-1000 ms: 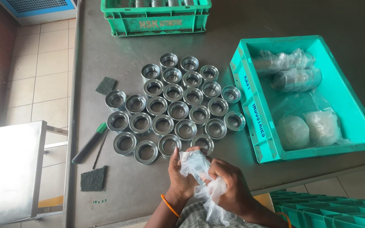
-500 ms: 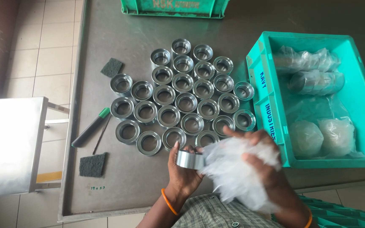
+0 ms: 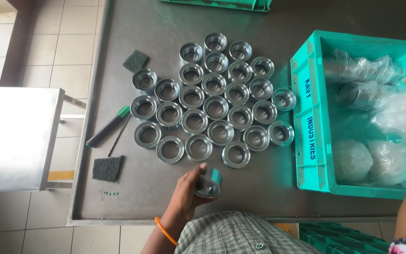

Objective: Inspecting and packaging metal rings on a metal fabrication floor.

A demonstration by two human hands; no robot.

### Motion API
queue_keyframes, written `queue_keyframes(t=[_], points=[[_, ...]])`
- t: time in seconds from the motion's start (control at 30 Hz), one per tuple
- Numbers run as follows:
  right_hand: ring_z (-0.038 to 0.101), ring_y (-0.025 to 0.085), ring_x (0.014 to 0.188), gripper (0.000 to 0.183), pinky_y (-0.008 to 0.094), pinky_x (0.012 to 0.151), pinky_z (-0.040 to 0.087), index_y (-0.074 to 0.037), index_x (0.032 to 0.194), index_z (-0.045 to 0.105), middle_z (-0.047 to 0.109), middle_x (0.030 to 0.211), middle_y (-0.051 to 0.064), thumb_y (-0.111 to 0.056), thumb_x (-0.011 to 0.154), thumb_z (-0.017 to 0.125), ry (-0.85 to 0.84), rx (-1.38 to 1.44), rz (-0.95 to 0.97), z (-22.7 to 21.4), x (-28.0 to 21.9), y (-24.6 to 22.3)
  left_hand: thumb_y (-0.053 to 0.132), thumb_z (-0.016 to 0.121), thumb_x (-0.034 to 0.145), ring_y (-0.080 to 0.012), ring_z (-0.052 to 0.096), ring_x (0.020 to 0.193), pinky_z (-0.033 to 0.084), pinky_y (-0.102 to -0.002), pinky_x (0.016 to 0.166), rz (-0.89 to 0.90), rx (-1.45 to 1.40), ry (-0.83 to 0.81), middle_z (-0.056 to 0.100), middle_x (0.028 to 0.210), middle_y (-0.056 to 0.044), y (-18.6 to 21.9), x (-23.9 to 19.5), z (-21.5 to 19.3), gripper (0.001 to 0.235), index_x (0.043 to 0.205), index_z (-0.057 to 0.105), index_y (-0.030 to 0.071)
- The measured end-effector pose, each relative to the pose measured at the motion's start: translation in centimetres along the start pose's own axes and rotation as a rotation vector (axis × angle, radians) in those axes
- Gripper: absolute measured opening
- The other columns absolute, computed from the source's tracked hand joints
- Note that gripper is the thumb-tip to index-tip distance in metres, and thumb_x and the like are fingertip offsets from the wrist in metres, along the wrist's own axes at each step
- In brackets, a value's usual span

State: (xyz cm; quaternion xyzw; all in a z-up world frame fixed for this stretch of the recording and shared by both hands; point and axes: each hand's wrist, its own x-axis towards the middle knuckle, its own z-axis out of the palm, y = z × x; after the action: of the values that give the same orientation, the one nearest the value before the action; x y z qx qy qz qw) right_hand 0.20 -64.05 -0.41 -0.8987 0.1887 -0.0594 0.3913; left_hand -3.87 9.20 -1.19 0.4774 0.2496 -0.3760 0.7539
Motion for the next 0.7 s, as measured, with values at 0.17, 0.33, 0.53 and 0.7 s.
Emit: queue_keyframes(t=[0.17, 0.33, 0.53, 0.7], points=[[0.071, 0.037, 0.102, 0.059, 0.050, 0.087, 0.056, -0.005, 0.119, 0.075, 0.074, 0.113, 0.023, -0.045, 0.078, 0.092, 0.180, -0.450, 0.088, 7.2, 2.7, -3.9, 0.036, 0.084, 0.079, -0.0283, 0.071, 0.080, 0.062, -0.042, 0.071, 0.328, 0.705, 0.234, 0.068, 0.091, -0.014, -0.1, -2.1, 0.7, 0.040, 0.095, 0.070, 0.002], [0.061, 0.039, 0.122, 0.052, 0.054, 0.095, 0.050, -0.027, 0.131, 0.071, 0.067, 0.133, 0.014, -0.036, 0.081, 0.082, 0.206, -0.789, 0.210, 12.4, -0.3, -12.3, 0.025, 0.092, 0.055, -0.0314, 0.063, 0.112, 0.054, -0.042, 0.087, 1.216, 1.272, 0.464, 0.072, 0.096, -0.006, -2.9, 0.5, -2.4, 0.032, 0.076, 0.074, 0.009], [0.065, 0.038, 0.114, 0.054, 0.050, 0.093, 0.054, -0.032, 0.124, 0.074, 0.057, 0.138, 0.014, -0.019, 0.072, 0.081, 0.058, -0.761, 0.113, 11.5, -2.3, -14.9, 0.031, 0.094, 0.054, -0.0342, 0.056, 0.126, 0.047, -0.046, 0.104, 1.188, 1.462, 0.599, 0.070, 0.096, -0.004, -4.7, 4.3, -7.4, 0.037, 0.078, 0.074, 0.012], [0.067, 0.033, 0.114, 0.050, 0.048, 0.096, 0.054, -0.029, 0.121, 0.075, 0.061, 0.141, 0.008, -0.018, 0.072, 0.081, 0.004, -0.729, -0.015, 11.8, -2.3, -14.1, 0.039, 0.092, 0.056, -0.0410, 0.036, 0.141, 0.029, -0.064, 0.115, 1.194, 1.357, 0.738, 0.053, 0.132, -0.013, -4.6, 5.4, -7.0, 0.076, 0.116, 0.059, 0.007]])
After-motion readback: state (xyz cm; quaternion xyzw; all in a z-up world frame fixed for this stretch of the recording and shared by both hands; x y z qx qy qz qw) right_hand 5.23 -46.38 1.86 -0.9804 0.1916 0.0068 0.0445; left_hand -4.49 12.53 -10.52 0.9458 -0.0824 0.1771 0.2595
